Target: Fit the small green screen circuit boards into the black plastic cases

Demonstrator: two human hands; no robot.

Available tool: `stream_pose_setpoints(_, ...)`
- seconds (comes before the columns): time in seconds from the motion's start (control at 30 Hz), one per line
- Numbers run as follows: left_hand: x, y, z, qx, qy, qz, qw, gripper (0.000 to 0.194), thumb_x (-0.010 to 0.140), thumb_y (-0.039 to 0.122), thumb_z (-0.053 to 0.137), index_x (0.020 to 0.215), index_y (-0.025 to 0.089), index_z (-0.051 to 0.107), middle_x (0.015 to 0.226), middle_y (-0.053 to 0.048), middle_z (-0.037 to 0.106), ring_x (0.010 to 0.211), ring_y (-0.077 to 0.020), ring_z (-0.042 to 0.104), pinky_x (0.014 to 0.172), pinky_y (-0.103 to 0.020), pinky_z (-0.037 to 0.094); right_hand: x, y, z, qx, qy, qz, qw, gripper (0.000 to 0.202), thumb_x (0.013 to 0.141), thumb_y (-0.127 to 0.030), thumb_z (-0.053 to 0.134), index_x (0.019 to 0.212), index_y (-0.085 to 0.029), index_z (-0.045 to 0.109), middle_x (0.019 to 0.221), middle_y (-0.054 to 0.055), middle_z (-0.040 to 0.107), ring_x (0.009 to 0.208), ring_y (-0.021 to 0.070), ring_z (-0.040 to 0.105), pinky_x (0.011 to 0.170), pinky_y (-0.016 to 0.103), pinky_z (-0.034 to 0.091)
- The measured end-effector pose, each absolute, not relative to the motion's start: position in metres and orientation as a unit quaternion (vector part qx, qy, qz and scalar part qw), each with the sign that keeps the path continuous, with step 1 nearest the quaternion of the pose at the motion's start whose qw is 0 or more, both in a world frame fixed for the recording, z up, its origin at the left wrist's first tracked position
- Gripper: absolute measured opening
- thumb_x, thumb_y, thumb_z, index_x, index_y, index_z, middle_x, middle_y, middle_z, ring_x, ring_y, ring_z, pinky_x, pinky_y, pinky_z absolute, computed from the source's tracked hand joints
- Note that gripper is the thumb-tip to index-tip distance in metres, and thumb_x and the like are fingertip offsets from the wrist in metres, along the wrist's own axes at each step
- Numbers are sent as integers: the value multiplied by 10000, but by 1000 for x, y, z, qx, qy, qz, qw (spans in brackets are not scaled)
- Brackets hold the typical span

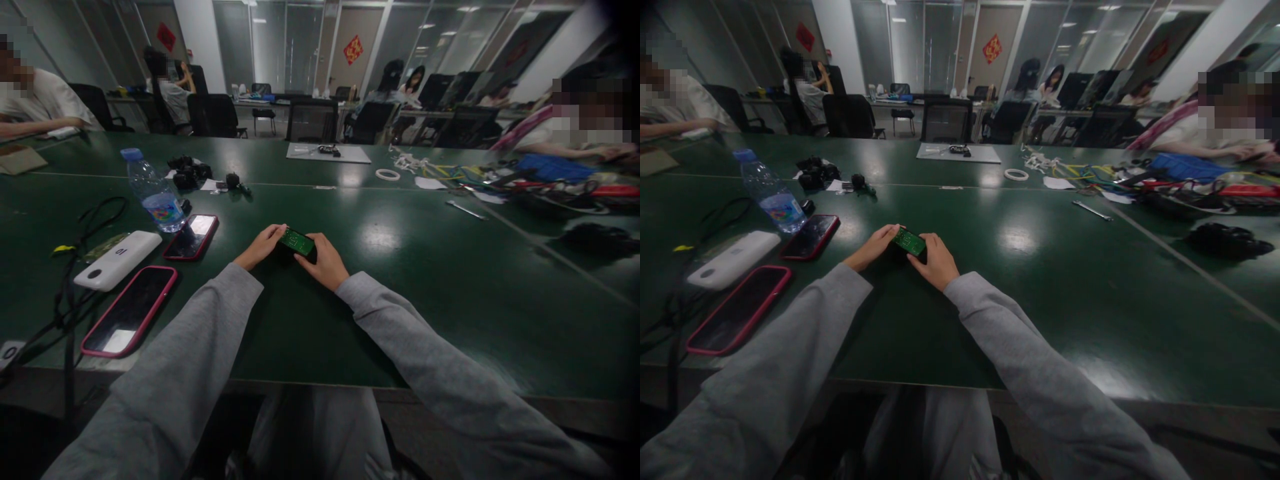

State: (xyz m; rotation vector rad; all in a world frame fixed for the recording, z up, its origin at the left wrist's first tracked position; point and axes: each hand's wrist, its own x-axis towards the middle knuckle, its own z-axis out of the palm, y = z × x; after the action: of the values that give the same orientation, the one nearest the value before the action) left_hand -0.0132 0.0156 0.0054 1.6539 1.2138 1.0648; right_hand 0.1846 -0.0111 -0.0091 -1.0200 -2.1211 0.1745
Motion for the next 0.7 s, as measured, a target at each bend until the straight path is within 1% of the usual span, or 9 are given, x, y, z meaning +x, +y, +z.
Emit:
stream_pose_setpoints(0.23,-10,10,12,644,483,415,425,472,876,554,387,1012,150,588,996,-64,625,942,-180,552,851,-293,429,184,-13,-4,-398,-815,67,415,410,836,-355,575,1179,-189,425,1100,113,508,1033,255,522,910,432,457)
stream_pose_setpoints(0.4,-10,10,10,651,482,398,431,433,820,495,537,1058,135,560,1010,-80,619,894,-180,572,798,-303,452,185,-13,-5,-396,-814,70,419,406,830,-342,583,1175,-195,429,1094,112,511,1028,259,525,904,439,460)
stream_pose_setpoints(0.53,-10,11,9,644,477,402,443,407,822,450,553,1075,132,552,1055,-91,616,932,-184,577,824,-310,452,185,-12,-6,-390,-816,72,420,419,812,-320,606,1169,-190,428,1091,109,509,1021,253,526,897,426,467)
stream_pose_setpoints(0.7,-9,8,14,641,483,397,446,388,826,419,552,1080,126,545,1081,-100,615,943,-189,577,823,-309,452,186,-9,-10,-393,-819,74,412,453,796,-318,616,1180,-189,411,1109,116,503,1038,264,525,901,446,464)
